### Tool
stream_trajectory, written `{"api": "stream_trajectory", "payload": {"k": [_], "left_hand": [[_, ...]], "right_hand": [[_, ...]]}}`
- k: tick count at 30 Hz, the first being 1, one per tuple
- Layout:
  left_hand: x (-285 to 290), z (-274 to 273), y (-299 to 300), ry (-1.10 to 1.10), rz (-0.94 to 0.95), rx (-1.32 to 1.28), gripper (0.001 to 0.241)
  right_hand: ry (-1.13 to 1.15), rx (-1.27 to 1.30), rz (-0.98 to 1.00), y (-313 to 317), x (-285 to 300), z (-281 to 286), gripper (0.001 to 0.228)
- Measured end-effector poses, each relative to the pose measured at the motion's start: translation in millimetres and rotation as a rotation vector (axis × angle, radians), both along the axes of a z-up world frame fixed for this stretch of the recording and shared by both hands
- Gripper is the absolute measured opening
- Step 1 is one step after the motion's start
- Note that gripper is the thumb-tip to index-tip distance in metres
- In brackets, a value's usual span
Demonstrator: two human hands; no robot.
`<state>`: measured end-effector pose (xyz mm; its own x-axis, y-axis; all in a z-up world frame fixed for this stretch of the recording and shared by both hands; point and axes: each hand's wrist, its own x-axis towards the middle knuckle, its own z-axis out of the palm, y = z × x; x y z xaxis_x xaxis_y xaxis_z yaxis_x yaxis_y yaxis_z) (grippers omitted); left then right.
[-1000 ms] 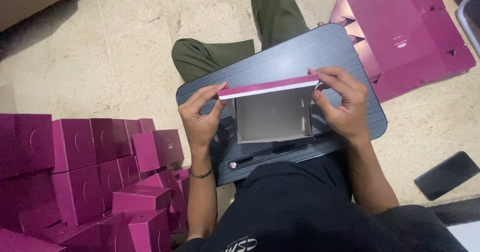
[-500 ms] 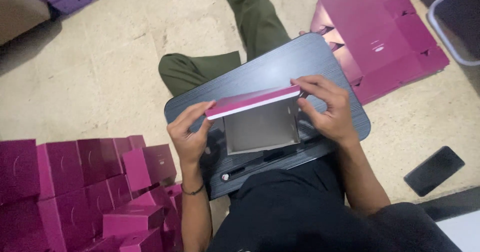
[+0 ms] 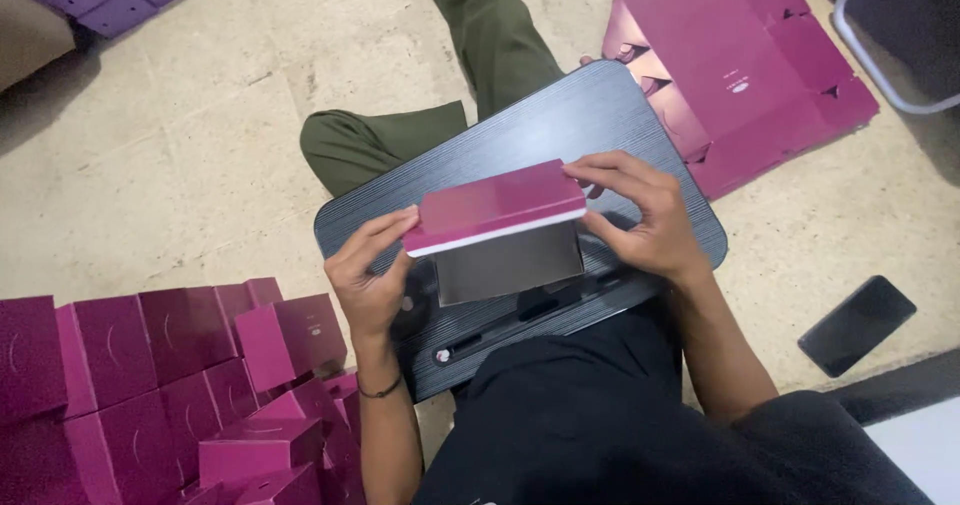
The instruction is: Folding flat cardboard templates into assembled boxes
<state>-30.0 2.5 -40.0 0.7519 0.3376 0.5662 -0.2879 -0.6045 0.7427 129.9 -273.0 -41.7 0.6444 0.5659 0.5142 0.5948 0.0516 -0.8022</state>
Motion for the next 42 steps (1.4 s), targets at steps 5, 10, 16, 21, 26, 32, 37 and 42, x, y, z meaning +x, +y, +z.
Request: {"api": "stream_trajectory", "payload": {"k": [5, 10, 16, 21, 26, 32, 37, 42], "left_hand": [[-17.2, 3.2, -7.2, 0.099, -0.11, -0.017, 0.021], [-45.4, -3.0, -17.3, 0.156, -0.051, 0.042, 0.03], [-73.4, -13.0, -29.7, 0.161, 0.074, 0.033, 0.032], [-64.3, -15.1, -39.0, 0.136, 0.126, 0.05, 0.029], [-54.9, -11.3, -49.2, 0.049, 0.122, 0.067, 0.024], [-57.4, -19.5, -51.3, 0.032, 0.108, 0.036, 0.026], [-56.9, -21.0, -51.7, 0.037, 0.151, 0.069, 0.023], [-61.3, -28.6, -49.4, 0.063, 0.179, 0.16, 0.021]], "right_hand": [[-0.012, -0.026, 0.043, -8.7, -3.4, -2.0, 0.032], [-0.03, -0.101, 0.005, -26.7, -23.8, -5.3, 0.027], [-0.015, -0.091, -0.037, -34.4, -37.5, 5.9, 0.028], [-0.046, -0.048, -0.074, -21.3, -35.1, 1.6, 0.021], [-0.033, -0.036, -0.043, -13.5, -36.0, 5.0, 0.011], [0.0, -0.044, -0.018, -21.5, -37.0, -1.6, 0.008], [0.009, -0.055, -0.014, -23.5, -37.0, -3.9, 0.008], [0.01, -0.109, 0.021, -26.7, -36.8, -8.6, 0.009]]}}
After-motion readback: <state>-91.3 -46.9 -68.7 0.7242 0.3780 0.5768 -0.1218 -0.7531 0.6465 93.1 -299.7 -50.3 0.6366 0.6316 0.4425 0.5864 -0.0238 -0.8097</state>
